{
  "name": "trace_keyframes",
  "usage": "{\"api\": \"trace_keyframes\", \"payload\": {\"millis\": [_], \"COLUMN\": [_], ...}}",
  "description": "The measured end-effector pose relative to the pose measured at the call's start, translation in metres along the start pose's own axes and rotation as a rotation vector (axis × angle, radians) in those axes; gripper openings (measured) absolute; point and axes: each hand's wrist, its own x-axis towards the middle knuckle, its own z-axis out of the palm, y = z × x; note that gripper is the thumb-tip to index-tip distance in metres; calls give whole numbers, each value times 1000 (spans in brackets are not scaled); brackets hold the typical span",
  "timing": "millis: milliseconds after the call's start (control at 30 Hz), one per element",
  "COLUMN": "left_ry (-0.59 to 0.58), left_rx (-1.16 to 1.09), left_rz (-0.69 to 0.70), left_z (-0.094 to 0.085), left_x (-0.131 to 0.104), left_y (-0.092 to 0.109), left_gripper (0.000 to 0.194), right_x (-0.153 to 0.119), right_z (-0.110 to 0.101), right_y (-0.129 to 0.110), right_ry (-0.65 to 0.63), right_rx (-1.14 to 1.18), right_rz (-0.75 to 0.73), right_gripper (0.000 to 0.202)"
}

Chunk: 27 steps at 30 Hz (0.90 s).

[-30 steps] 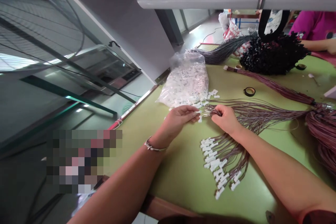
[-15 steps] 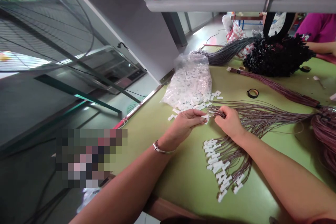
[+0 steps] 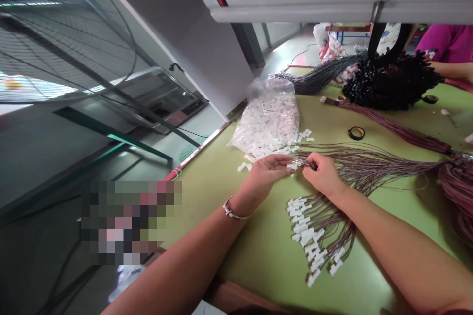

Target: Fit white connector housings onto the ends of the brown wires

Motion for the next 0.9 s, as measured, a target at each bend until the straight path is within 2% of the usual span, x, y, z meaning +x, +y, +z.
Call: {"api": "trace_keyframes", "payload": {"millis": [133,333,500,600,767,900], "left_ry": [16,4,-4,-20,-14,-5], "left_rx": [47,86,98,203,287,309], "left_rz": [53,34,1,-26,-64,-8], "left_z": [7,7,4,4,5,7], "left_x": [2,2,0,-2,-3,-3], "left_y": [-1,0,1,3,6,1], "left_gripper": [30,40,39,30,17,12], "right_x": [3,2,1,1,0,0], "right_z": [-2,-7,-6,-6,-7,-6], "right_y": [1,-2,1,3,2,3], "right_ry": [-82,-105,-78,-64,-137,-156], "right_rx": [33,9,-44,-89,-182,-228], "right_rz": [6,-32,20,-8,-94,-108], "right_gripper": [11,12,13,12,12,10]}}
